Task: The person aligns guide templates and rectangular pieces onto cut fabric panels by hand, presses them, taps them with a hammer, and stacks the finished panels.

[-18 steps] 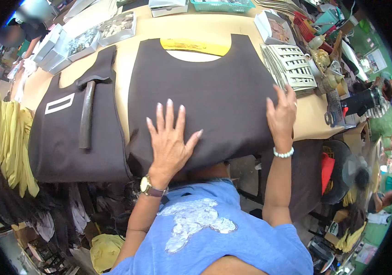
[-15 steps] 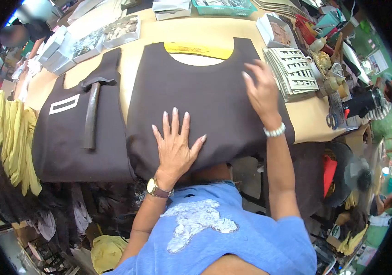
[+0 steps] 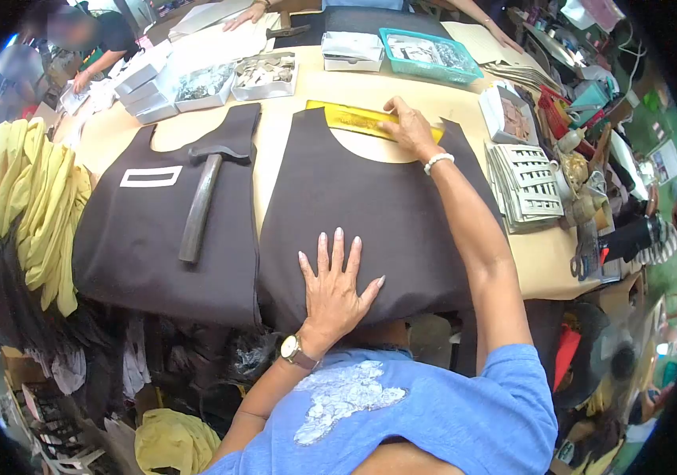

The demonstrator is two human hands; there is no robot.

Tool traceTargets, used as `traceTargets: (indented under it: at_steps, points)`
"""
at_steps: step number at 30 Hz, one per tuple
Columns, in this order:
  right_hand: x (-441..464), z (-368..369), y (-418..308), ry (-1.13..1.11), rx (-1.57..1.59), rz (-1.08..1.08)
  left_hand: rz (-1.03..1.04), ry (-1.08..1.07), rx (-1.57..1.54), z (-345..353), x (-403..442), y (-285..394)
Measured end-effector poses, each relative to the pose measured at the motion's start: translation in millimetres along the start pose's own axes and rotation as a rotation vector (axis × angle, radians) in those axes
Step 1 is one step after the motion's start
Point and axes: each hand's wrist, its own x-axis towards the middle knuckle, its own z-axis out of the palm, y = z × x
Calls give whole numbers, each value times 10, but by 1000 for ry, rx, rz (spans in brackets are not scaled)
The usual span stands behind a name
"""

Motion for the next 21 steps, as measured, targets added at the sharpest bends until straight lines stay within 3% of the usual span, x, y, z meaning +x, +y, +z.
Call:
traceTargets:
  at_steps: [3,6,7,9,15,17,18,21]
  points:
    - [281,-175,-179,136,84,-58,-13,15,-7,-6,-13,7]
    - [590,-521,-346,505,71,-404,-19,7,-7,-20,-35,10]
    - [490,-781,-590,380,132,-266,-18,2,-11,-24,-23,20]
    - [327,-987,-753,312,260,-234,-18,5,-15,-18,-11,22]
    - [-616,-849,-739,81,67,-259,-19,-8,17,-19,5,21]
    - [-875,-666,-505,188,-89,-253,-15,-38,61,-85,19,41]
    - [-1000,-664,-406,162,-59,-115,-8,-59,102,-184,67,64]
    - [-1256,-701,-209,363,11,112,33,-110,179,-377,367,23]
